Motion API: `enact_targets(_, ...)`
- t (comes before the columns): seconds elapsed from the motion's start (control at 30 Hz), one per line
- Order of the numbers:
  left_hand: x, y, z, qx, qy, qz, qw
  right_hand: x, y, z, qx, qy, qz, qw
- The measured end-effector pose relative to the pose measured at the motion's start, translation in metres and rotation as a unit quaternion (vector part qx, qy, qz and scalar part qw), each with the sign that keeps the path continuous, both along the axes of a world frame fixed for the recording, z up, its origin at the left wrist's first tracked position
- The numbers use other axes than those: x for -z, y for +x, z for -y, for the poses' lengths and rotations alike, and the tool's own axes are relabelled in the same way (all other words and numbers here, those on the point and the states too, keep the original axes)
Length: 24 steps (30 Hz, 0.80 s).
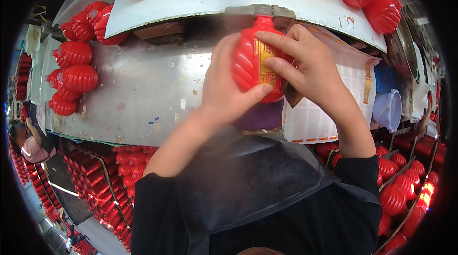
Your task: The person repeatedly picks up red ribbed plastic containers, applies a rectangular label to the side of each container, and places the labeled containers on a nearby surface. The process is repeated for multiple containers in a continuous loop.
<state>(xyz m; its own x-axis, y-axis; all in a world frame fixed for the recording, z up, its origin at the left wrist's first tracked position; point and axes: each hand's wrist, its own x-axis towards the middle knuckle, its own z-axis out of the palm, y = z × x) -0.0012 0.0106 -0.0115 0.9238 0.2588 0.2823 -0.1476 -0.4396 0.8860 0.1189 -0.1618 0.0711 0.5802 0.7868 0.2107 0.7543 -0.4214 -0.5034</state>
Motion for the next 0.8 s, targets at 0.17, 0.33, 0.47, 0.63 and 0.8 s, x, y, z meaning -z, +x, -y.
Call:
enact_targets(0.17,0.001,0.002,0.001,-0.006,0.027,0.022,0.999,-0.001,0.011,0.0,0.006,0.011,-0.09,0.996)
enact_targets(0.33,0.004,0.002,0.0,0.0,0.01,0.025,1.0,0.002,0.018,0.001,0.0,0.013,-0.096,0.995)
enact_targets(0.47,0.011,0.0,-0.003,0.02,-0.049,0.023,0.998,0.006,0.024,0.003,-0.022,0.029,-0.159,0.987)
enact_targets(0.63,0.02,-0.002,-0.008,0.05,-0.146,0.071,0.986,0.019,0.007,0.022,0.05,0.112,-0.21,0.97)
enact_targets(0.8,0.021,0.001,-0.009,0.074,-0.147,0.052,0.985,0.032,-0.021,0.034,0.123,0.101,-0.144,0.977)
